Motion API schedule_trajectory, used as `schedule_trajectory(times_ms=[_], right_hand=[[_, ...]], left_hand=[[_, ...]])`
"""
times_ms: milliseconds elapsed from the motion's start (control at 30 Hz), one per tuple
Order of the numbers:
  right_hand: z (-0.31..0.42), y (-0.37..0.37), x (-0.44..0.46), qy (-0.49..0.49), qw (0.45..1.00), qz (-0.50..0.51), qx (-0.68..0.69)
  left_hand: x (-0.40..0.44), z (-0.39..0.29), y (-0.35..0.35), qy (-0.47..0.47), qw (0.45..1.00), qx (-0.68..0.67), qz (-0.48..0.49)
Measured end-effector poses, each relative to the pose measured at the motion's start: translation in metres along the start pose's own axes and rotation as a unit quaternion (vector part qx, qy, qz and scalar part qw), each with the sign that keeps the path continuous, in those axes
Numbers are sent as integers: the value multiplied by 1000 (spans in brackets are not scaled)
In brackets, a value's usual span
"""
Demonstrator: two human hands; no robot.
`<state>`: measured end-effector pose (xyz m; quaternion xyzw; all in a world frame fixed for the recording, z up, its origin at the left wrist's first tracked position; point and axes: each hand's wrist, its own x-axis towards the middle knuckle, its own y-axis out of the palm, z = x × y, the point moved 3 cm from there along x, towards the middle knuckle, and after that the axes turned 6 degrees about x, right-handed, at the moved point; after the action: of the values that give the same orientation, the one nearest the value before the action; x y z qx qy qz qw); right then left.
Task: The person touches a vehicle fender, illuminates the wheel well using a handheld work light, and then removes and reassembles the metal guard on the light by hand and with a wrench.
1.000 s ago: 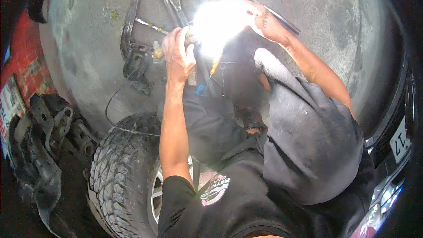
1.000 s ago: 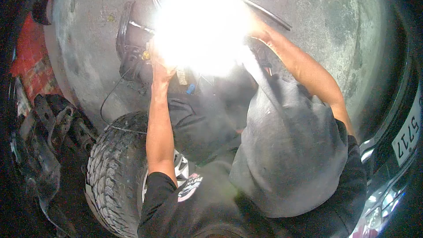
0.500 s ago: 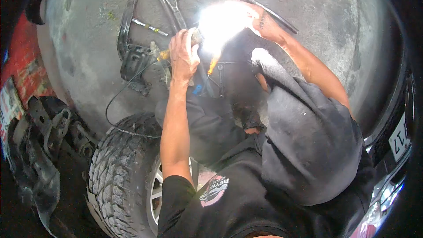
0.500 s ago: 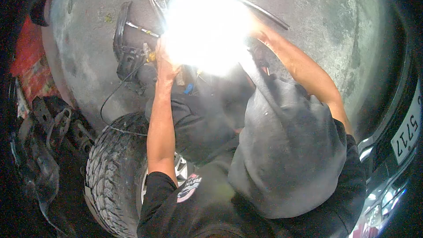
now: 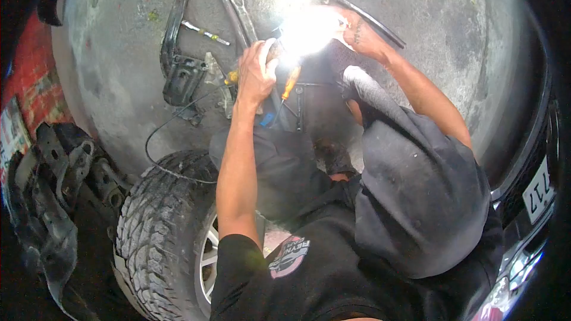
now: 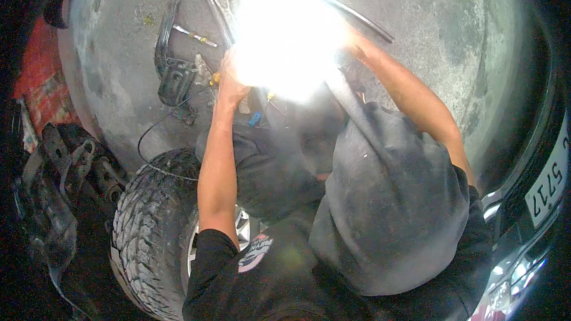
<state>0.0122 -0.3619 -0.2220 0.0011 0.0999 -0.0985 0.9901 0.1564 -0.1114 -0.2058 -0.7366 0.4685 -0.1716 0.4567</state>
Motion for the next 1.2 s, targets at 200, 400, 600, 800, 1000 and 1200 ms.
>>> schedule_trajectory(times_ms=[200,400,600,800,1000,1200], right_hand=[[-11,-2,1,3,999,-15,-31],[-20,1,4,29,998,-10,62],[-32,-2,2,-39,999,-24,-5],[-49,-4,3,5,999,-4,46],[-46,-10,2,-55,992,-38,-108],[-59,-3,4,-60,980,70,-174]], left_hand=[[1,-3,0,-8,1000,-16,22],[2,-3,0,1,1000,-13,14],[6,-8,-2,-10,999,-26,25],[8,-12,-8,-8,999,-42,27],[7,-14,-6,-20,999,-44,20],[8,-11,-3,-98,986,-103,87]])
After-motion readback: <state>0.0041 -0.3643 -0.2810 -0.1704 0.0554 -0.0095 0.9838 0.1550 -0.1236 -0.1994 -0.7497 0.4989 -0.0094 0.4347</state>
